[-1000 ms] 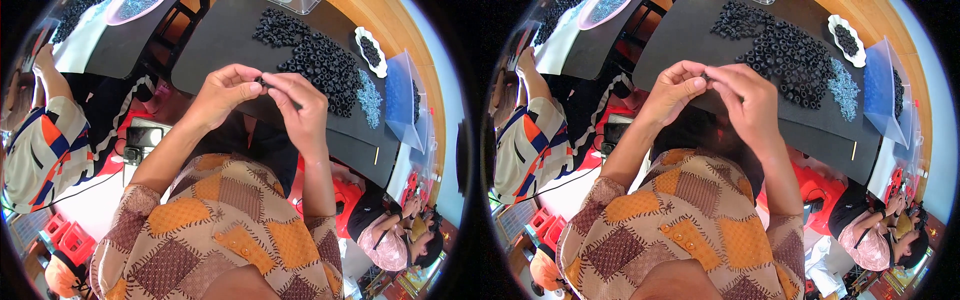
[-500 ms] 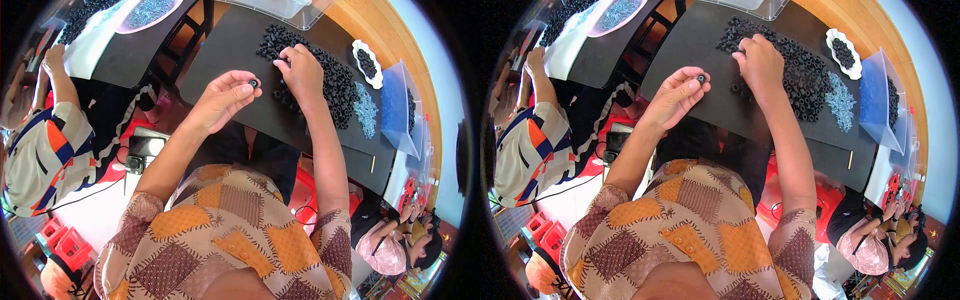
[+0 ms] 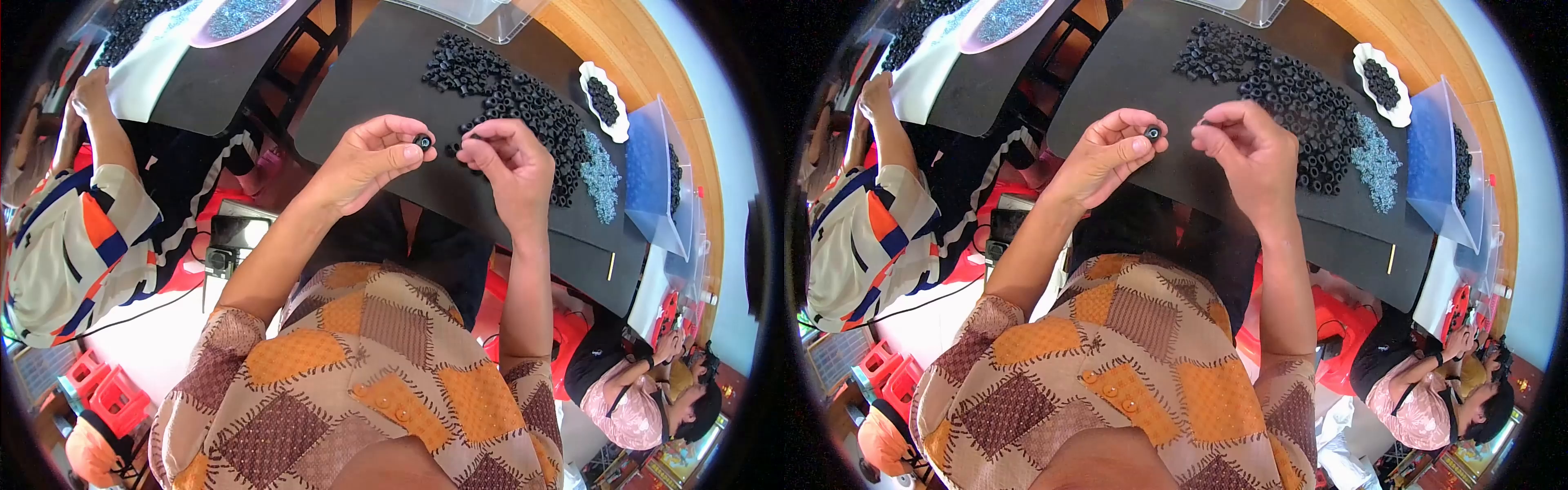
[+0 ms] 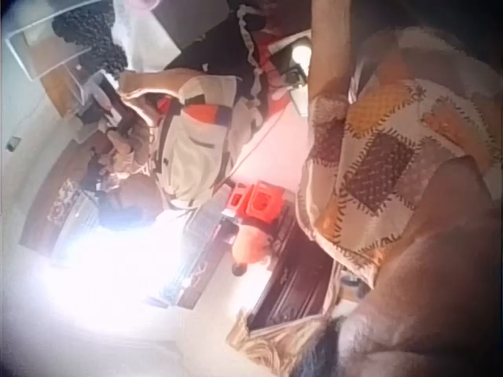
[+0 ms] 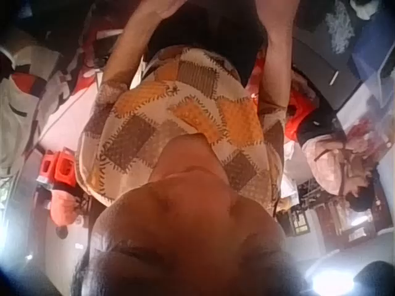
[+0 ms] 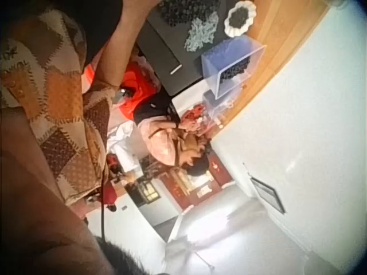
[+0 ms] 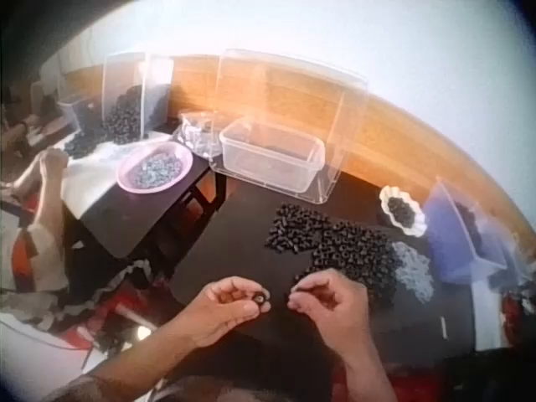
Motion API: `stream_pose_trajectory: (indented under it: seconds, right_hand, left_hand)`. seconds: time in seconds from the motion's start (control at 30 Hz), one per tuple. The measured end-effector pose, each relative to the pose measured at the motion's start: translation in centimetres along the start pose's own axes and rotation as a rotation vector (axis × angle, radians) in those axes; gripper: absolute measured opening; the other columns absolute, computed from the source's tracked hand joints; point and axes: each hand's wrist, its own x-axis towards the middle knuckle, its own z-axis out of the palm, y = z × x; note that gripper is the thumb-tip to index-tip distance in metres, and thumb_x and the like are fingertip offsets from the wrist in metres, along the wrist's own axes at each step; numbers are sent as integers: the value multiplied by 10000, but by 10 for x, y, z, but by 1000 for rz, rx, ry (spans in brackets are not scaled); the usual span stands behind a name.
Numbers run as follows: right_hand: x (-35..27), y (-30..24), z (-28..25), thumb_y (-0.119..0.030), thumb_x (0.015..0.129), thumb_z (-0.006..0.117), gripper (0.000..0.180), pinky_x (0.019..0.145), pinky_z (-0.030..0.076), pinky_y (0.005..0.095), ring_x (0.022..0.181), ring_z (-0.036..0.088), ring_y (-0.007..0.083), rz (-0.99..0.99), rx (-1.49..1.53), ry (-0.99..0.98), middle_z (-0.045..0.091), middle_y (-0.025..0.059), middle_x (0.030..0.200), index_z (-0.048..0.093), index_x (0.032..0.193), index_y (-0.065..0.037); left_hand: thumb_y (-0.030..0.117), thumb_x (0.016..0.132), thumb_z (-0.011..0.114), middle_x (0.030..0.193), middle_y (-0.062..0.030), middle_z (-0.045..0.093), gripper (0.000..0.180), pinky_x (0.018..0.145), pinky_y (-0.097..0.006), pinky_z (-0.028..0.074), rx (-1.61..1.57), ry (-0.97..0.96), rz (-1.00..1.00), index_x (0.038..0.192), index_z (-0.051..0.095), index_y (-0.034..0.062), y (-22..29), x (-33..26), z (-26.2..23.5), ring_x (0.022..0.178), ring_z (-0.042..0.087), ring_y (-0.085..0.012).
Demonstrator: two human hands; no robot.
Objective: The person assembles small rubber rings by manually inserting plastic pins into them.
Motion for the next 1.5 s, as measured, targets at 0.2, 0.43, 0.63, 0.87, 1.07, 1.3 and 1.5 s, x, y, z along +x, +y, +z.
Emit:
stream_pose_trajectory:
  seconds: [0.2, 0.43, 0.63, 0.87, 1.07, 1.3, 1.5]
  right_hand:
    - [-22, -2, 6, 6, 751, 799, 215, 612, 506, 235, 688, 619, 95, -234, -149, -31, 653, 53, 800, 700, 941, -11]
    - [-38, 1, 1, 56, 759, 774, 186, 675, 532, 234, 758, 644, 108, -231, -87, -59, 662, 59, 886, 693, 916, -3]
    - [-44, 4, 2, 118, 782, 720, 170, 704, 546, 238, 835, 650, 119, -193, 20, -37, 669, 77, 948, 686, 912, 12]
    - [-43, 9, 2, 113, 769, 734, 172, 708, 542, 243, 838, 653, 129, -234, -49, 3, 680, 86, 942, 685, 900, 13]
    - [-45, 11, 6, 95, 742, 758, 159, 695, 537, 256, 806, 666, 140, -257, -106, 24, 700, 85, 899, 690, 854, 4]
    - [-47, 15, 10, 91, 735, 763, 159, 698, 535, 262, 799, 671, 147, -353, -222, 31, 709, 87, 885, 700, 849, -1]
    - [-54, 11, 18, 115, 766, 736, 155, 711, 533, 255, 842, 656, 150, -152, 24, 31, 701, 93, 947, 698, 874, 10]
  left_hand:
    - [-20, 866, 709, 1067, -76, 673, 247, 884, -280, 546, 102, -16, 24, 1102, 645, 14, -5, -6, 13, 983, 670, -165]
    - [-29, 849, 721, 995, -80, 700, 258, 867, -274, 548, 266, -18, 47, 1096, 647, -12, -9, -11, 22, 921, 678, -143]
    - [-50, 844, 709, 1117, -115, 679, 267, 873, -293, 559, 224, -8, 31, 1098, 658, 15, -13, -12, 24, 976, 667, -154]
    - [-54, 845, 705, 1113, -119, 680, 248, 862, -280, 557, 300, 16, 36, 1082, 662, 6, -15, -13, 23, 961, 665, -143]
    - [-55, 834, 716, 1081, -102, 682, 208, 840, -261, 552, 412, 37, 93, 1031, 679, 2, -14, -16, 25, 941, 659, -131]
    - [-25, 834, 731, 1057, -97, 692, 215, 836, -263, 553, 492, 67, 97, 1045, 693, -1, -11, -20, 23, 923, 665, -136]
    - [9, 847, 736, 1044, -101, 707, 241, 827, -280, 561, 375, 84, 42, 1084, 691, 2, -15, -26, 16, 914, 674, -141]
